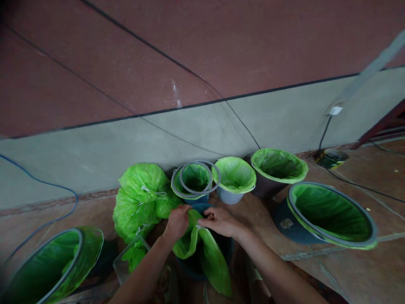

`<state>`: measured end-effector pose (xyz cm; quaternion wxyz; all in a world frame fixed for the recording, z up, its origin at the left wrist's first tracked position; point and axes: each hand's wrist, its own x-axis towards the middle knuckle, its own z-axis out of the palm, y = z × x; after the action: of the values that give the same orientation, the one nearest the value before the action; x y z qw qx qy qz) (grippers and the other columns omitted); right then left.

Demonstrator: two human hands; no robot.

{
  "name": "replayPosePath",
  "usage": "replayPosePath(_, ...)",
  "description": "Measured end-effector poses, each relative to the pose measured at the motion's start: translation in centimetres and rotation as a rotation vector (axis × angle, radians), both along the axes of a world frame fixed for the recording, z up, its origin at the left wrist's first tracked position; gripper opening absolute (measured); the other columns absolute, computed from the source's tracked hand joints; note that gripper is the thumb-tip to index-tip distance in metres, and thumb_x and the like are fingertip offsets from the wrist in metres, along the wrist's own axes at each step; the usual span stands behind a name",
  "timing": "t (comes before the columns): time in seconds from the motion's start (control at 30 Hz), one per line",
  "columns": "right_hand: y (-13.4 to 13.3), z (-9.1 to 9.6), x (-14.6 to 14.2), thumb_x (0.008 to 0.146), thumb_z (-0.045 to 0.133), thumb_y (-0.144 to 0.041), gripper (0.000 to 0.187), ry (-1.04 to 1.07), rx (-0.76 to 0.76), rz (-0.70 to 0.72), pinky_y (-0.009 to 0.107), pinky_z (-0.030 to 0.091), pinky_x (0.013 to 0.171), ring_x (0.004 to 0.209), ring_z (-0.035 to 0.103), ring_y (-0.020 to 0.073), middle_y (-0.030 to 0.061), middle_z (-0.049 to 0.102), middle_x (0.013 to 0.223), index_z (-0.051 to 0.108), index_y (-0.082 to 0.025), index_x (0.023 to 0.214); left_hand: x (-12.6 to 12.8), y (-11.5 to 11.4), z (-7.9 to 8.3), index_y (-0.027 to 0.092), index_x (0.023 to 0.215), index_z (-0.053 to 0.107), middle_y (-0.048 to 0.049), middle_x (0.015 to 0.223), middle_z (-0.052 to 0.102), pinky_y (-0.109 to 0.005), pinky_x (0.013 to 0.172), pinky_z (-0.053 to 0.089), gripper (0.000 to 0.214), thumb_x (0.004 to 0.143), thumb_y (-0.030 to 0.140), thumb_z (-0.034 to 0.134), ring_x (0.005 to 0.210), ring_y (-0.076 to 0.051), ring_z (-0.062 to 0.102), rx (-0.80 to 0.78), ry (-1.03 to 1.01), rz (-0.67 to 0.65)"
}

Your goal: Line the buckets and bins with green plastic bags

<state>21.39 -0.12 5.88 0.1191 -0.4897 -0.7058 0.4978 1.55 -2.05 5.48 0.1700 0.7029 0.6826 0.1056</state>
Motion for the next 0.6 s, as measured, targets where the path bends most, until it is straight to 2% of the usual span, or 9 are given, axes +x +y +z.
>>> replayPosePath(0.07,-0.2,0.5,-0.9,0.078,0.057,-0.056,0.053,-0.040,0.073,-0.084,0.027,0.045,0.070,0.081,0.062,0.0175,0.0069,0.069,0.095,0.061,-0.016,0.113,0.4,-0.1,0.1,0.020,0.104,0.064,-0.0043,0.099,0.069,-0.029,0.086,0.044,0.036,0.084,0.006,0.038,0.090,-0.016,0.064,0.019,-0.008,-0.054)
replayPosePath(0.17,-1.1,0.9,-2.2,0.072,0.067,-0.047,0.054,-0.184,0.183,-0.077,0.029,0.044,0.076,0.091,0.062,0.0212,0.0089,0.068,0.101,0.058,-0.016,0.115,1.2,-0.1,0.4,0.020,0.103,0.064,-0.0044,0.099,0.069,-0.028,0.086,0.044,0.033,0.086,0.008,0.038,0.090,-0.015,0.064,0.023,-0.040,-0.118)
replayPosePath(0.23,-1.7,0.8,-2.9,0.075,0.064,-0.035,0.044,-0.283,0.217,-0.068,0.028,0.043,0.077,0.092,0.064,0.0216,0.0093,0.069,0.100,0.057,-0.016,0.114,1.7,-0.2,0.6,0.020,0.102,0.063,-0.0045,0.098,0.069,-0.028,0.086,0.044,0.029,0.089,0.013,0.038,0.090,-0.015,0.064,0.007,-0.064,-0.148)
replayPosePath(0.33,-1.6,0.3,-3.0,0.081,0.051,-0.018,0.029,-0.352,0.242,-0.128,0.027,0.041,0.079,0.093,0.065,0.0201,0.0088,0.071,0.097,0.061,-0.017,0.108,2.3,-0.5,1.0,0.021,0.106,0.062,-0.0052,0.099,0.069,-0.031,0.090,0.044,0.025,0.092,0.028,0.043,0.094,-0.018,0.064,-0.014,-0.069,-0.175)
replayPosePath(0.43,-0.5,0.2,-2.1,0.080,0.047,-0.014,0.026,-0.305,0.227,-0.228,0.025,0.042,0.078,0.090,0.065,0.0179,0.0065,0.072,0.095,0.065,-0.018,0.098,2.0,-0.9,1.1,0.022,0.122,0.054,-0.0073,0.110,0.067,-0.040,0.097,0.041,0.044,0.083,0.043,0.057,0.103,-0.023,0.061,-0.062,0.019,-0.168)
replayPosePath(0.5,0.5,0.4,-1.2,0.080,0.046,-0.015,0.026,-0.295,0.212,-0.294,0.025,0.042,0.075,0.087,0.065,0.0168,0.0055,0.073,0.093,0.067,-0.018,0.096,1.3,-1.1,1.0,0.023,0.126,0.051,-0.0088,0.119,0.064,-0.045,0.101,0.038,0.052,0.078,0.039,0.062,0.109,-0.026,0.059,-0.137,0.116,-0.150)
replayPosePath(0.6,1.5,0.7,0.7,0.079,0.047,-0.015,0.027,-0.374,0.200,-0.286,0.025,0.042,0.073,0.086,0.065,0.0174,0.0060,0.073,0.092,0.070,-0.018,0.094,-0.2,-1.2,0.8,0.022,0.120,0.055,-0.0093,0.118,0.065,-0.044,0.101,0.039,0.041,0.079,0.019,0.055,0.108,-0.024,0.061,-0.200,0.228,-0.094)
